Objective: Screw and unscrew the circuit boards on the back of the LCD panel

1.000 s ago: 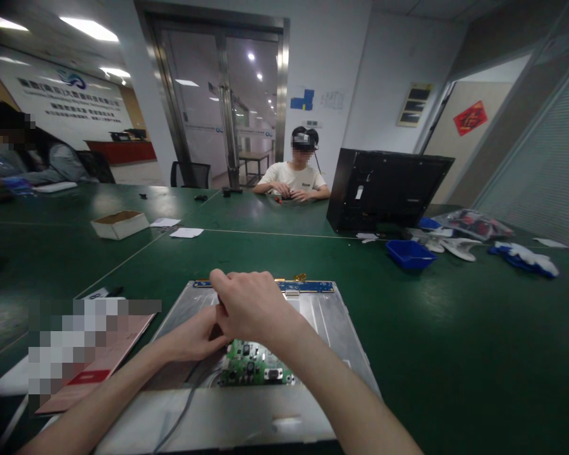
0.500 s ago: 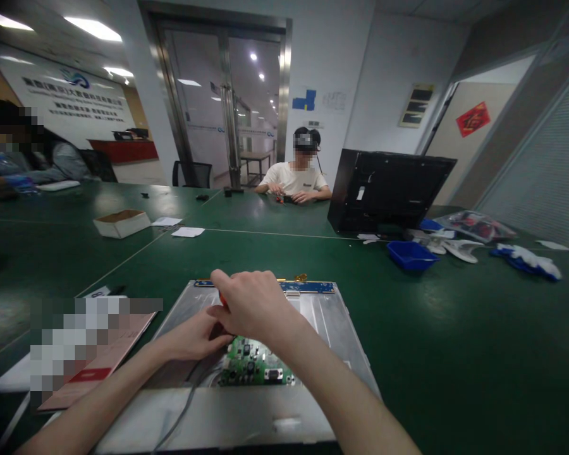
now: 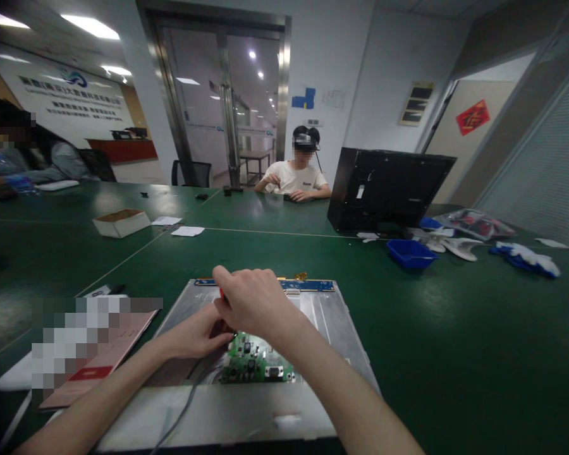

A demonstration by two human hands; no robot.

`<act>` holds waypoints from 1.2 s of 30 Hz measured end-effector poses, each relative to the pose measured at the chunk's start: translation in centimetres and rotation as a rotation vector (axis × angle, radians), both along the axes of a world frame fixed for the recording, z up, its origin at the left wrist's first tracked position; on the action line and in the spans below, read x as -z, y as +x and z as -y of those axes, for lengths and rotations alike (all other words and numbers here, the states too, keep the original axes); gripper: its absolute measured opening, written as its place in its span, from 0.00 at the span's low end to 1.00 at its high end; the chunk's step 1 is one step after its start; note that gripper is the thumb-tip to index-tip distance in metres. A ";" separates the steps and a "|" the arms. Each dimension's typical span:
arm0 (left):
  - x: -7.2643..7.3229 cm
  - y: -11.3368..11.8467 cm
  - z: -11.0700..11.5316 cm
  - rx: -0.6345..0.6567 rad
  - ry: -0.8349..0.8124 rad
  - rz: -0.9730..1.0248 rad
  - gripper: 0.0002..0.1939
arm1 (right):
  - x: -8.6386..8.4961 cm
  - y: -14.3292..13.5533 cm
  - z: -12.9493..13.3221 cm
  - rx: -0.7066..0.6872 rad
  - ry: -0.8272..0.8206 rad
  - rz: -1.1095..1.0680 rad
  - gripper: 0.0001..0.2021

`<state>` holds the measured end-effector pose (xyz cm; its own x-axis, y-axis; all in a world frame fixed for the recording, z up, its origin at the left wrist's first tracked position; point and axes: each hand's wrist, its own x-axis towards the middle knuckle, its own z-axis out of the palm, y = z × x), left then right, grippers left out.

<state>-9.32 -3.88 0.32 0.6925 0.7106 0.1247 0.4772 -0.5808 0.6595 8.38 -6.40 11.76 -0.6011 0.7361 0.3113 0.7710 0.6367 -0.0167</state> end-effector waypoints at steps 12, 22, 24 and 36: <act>0.3 -0.1 0.0 -0.040 0.051 -0.042 0.04 | 0.2 0.0 -0.3 0.022 0.023 0.027 0.08; 0.3 -0.1 0.0 -0.030 0.037 -0.013 0.04 | 0.2 0.1 -0.1 0.000 0.014 0.008 0.08; 0.2 -0.1 0.0 -0.020 0.043 -0.001 0.04 | 0.2 0.1 -0.1 -0.016 -0.008 -0.004 0.07; 0.6 -0.1 -0.1 0.004 0.010 -0.008 0.03 | -0.1 0.3 0.0 -0.023 -0.031 -0.004 0.09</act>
